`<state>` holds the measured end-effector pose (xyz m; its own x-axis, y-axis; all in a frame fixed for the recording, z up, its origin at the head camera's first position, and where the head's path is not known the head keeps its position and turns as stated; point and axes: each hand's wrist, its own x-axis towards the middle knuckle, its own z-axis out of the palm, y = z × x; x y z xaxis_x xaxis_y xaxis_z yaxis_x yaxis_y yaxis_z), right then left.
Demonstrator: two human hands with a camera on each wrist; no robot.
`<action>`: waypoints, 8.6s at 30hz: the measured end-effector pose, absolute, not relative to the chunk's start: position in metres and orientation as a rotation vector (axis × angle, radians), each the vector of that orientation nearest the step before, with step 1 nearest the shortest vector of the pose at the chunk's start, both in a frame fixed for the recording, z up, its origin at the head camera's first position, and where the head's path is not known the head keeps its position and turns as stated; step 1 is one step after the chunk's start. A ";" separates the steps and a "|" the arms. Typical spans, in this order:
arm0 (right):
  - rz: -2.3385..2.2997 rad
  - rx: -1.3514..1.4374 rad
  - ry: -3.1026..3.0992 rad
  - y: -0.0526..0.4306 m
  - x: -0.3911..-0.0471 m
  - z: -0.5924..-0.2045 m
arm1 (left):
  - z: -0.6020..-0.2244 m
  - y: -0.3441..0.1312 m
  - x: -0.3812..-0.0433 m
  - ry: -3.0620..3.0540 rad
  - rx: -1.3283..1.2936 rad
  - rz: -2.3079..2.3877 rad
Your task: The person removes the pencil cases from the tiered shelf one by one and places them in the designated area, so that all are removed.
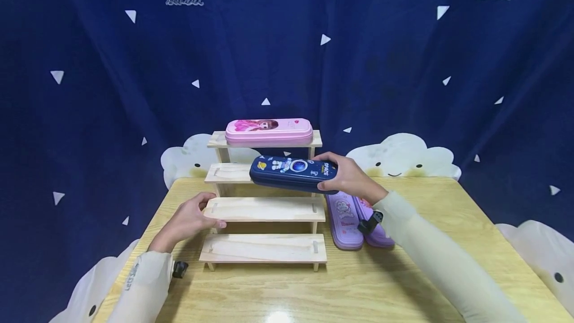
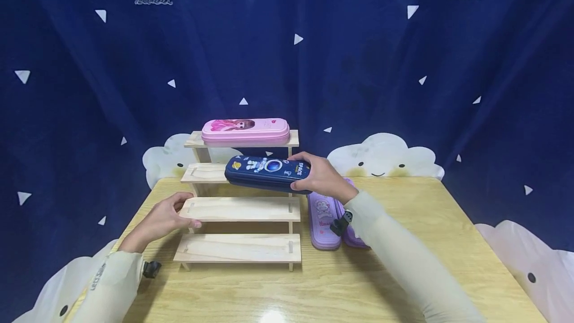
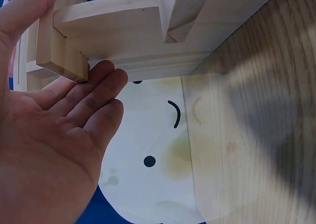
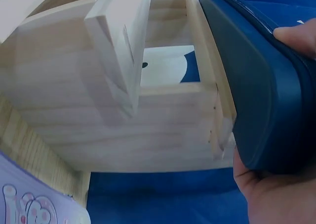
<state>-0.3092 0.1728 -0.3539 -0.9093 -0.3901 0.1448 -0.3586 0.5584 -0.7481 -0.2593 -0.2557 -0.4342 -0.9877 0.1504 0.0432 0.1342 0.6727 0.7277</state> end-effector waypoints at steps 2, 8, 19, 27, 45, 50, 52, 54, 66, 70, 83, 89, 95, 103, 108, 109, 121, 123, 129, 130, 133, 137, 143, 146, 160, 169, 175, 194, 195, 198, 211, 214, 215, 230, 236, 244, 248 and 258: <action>-1.283 -0.647 2.761 0.178 -0.307 -0.353 | -0.434 -0.255 -0.260 2.861 0.254 1.228; -1.255 -0.685 2.801 0.193 -0.303 -0.353 | -0.435 -0.256 -0.259 2.873 0.257 1.194; -1.292 -0.650 2.782 0.239 -0.292 -0.355 | -0.432 -0.255 -0.258 2.885 0.263 1.189; -1.386 -0.605 2.718 0.273 -0.283 -0.359 | -0.435 -0.255 -0.258 2.864 0.265 1.214; -1.437 -0.279 2.990 0.336 -0.267 -0.371 | -0.432 -0.255 -0.260 2.874 0.251 1.184; -1.509 -0.109 3.050 0.343 -0.268 -0.378 | -0.432 -0.254 -0.260 2.858 0.249 1.196; -1.523 -0.026 3.084 0.345 -0.268 -0.381 | -0.433 -0.254 -0.260 2.851 0.248 1.202; -1.541 0.054 3.107 0.347 -0.267 -0.384 | -0.433 -0.254 -0.259 2.852 0.247 1.201; -1.583 0.456 3.053 0.358 -0.264 -0.412 | -0.434 -0.254 -0.261 2.863 0.245 1.201; -1.521 0.542 3.018 0.361 -0.264 -0.425 | -0.434 -0.254 -0.260 2.856 0.239 1.205; -1.483 0.635 2.907 0.369 -0.264 -0.463 | -0.431 -0.254 -0.260 2.863 0.238 1.183; -1.474 0.645 2.859 0.365 -0.262 -0.471 | -0.432 -0.254 -0.259 2.854 0.249 1.200; -1.437 0.636 2.845 0.363 -0.262 -0.482 | -0.433 -0.254 -0.259 2.842 0.242 1.213; -1.428 0.632 2.860 0.358 -0.261 -0.492 | -0.433 -0.254 -0.259 2.851 0.244 1.204; -1.398 0.609 2.878 0.355 -0.259 -0.492 | -0.433 -0.254 -0.260 2.848 0.249 1.212; -1.379 0.597 2.883 0.355 -0.259 -0.492 | -0.433 -0.254 -0.260 2.848 0.249 1.213; -1.181 0.507 2.868 0.347 -0.260 -0.496 | -0.433 -0.254 -0.261 2.847 0.236 1.199; -1.165 0.509 2.867 0.346 -0.259 -0.497 | -0.433 -0.254 -0.261 2.849 0.238 1.198; -1.146 0.472 2.889 0.345 -0.257 -0.494 | -0.432 -0.255 -0.262 2.857 0.256 1.207; -1.147 0.464 2.883 0.345 -0.257 -0.493 | -0.432 -0.255 -0.262 2.854 0.255 1.212; -1.192 0.426 2.820 0.346 -0.254 -0.490 | -0.433 -0.255 -0.262 2.848 0.254 1.213; -1.243 0.355 2.768 0.350 -0.251 -0.481 | -0.433 -0.254 -0.260 2.855 0.253 1.204; -1.406 0.171 2.891 0.360 -0.254 -0.445 | -0.433 -0.254 -0.259 2.864 0.259 1.203; -1.612 0.027 2.911 0.362 -0.260 -0.420 | -0.433 -0.254 -0.259 2.858 0.258 1.208; -2.094 -0.685 2.735 0.303 -0.288 -0.283 | -0.430 -0.255 -0.260 2.867 0.247 1.185; -1.978 -0.966 2.697 0.241 -0.312 -0.232 | -0.433 -0.255 -0.259 2.860 0.242 1.201; -1.932 -1.051 2.619 0.205 -0.334 -0.223 | -0.433 -0.254 -0.257 2.858 0.231 1.183; -1.617 -0.876 2.550 0.128 -0.401 -0.267 | -0.432 -0.254 -0.259 2.865 0.226 1.186; -1.609 -0.858 2.544 0.126 -0.403 -0.270 | -0.432 -0.254 -0.259 2.863 0.224 1.191; -1.560 -0.800 2.541 0.123 -0.407 -0.280 | -0.434 -0.254 -0.260 2.861 0.227 1.193; -1.442 -0.798 2.554 0.111 -0.411 -0.293 | -0.433 -0.255 -0.259 2.863 0.221 1.183; -1.418 -0.807 2.585 0.110 -0.411 -0.293 | -0.433 -0.256 -0.260 2.862 0.223 1.186; -1.411 -0.814 2.595 0.109 -0.411 -0.293 | -0.432 -0.256 -0.260 2.865 0.224 1.186; -1.317 -0.784 2.679 0.110 -0.406 -0.292 | -0.435 -0.256 -0.260 2.876 0.252 1.189; -1.306 -0.694 2.708 0.109 -0.403 -0.290 | -0.433 -0.256 -0.260 2.884 0.249 1.176; -1.337 -0.659 2.755 0.111 -0.391 -0.293 | -0.433 -0.254 -0.259 2.878 0.228 1.175; -1.337 -0.658 2.801 0.119 -0.383 -0.295 | -0.434 -0.253 -0.258 2.877 0.225 1.171; -1.314 -0.634 2.881 0.151 -0.362 -0.287 | -0.434 -0.254 -0.260 2.901 0.260 1.172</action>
